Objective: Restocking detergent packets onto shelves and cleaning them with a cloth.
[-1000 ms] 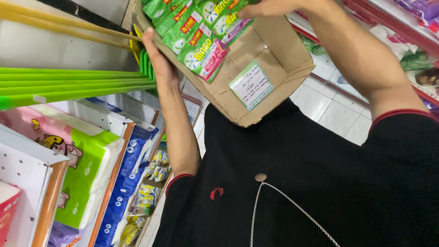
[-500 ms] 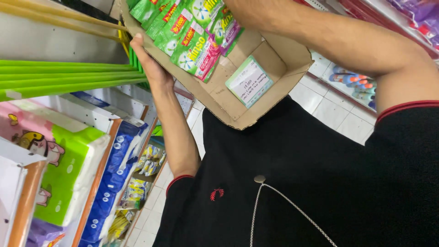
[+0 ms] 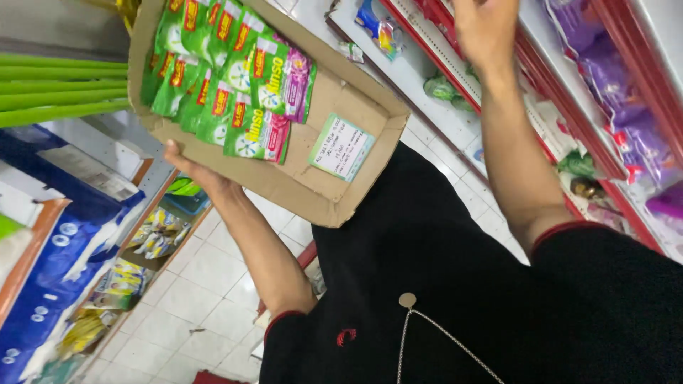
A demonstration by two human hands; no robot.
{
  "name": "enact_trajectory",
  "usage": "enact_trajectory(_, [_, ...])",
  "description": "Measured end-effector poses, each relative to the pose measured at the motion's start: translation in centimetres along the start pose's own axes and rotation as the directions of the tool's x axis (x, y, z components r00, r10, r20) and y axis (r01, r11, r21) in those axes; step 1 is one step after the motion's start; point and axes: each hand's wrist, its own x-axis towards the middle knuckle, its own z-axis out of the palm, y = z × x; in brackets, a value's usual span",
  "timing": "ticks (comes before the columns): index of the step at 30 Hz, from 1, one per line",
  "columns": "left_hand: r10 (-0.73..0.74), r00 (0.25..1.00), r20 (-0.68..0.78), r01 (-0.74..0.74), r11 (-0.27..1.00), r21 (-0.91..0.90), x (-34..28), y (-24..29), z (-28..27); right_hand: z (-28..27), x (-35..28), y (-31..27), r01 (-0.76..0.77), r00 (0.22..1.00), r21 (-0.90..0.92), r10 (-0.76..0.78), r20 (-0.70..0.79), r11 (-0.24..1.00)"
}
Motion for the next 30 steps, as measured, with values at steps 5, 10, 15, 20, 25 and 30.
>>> enact_trajectory(5, [0.036,0.997,-0.071,-0.039,0.999,-0.036,1.4,-4.1,-2.6,10.7,-4.6,7.4,-0.611,0.785,0.208,0.549,0.289,0.764])
enact_trajectory(10, [0.025,0.99,-0.14,-0.035,0.997,-0.073,5.4,-10.0,-7.2,22.7,-10.5,29.9,-0.815,0.429,-0.174,0.776,0.462,0.553])
enact_trajectory(15, [0.003,0.976,-0.218,-0.024,0.995,-0.094,8.7,-16.2,-12.9,32.3,-12.8,49.5,-0.818,0.479,-0.217,0.839,0.259,0.533])
enact_trajectory(20, [0.021,0.974,-0.225,-0.036,0.997,-0.065,13.1,-19.6,-16.1,38.7,-13.0,57.4,-0.942,0.335,0.015,0.942,0.009,0.335])
enact_trajectory(25, [0.013,0.983,-0.181,-0.021,0.999,-0.046,16.0,-21.6,-17.4,40.9,-12.9,60.6,-0.943,0.315,-0.162,0.939,-0.141,0.292])
enact_trajectory(30, [0.003,0.978,-0.208,0.003,1.0,0.025,17.7,-22.5,-20.0,43.5,-15.0,67.6,-0.961,0.24,0.044,0.901,-0.36,0.274])
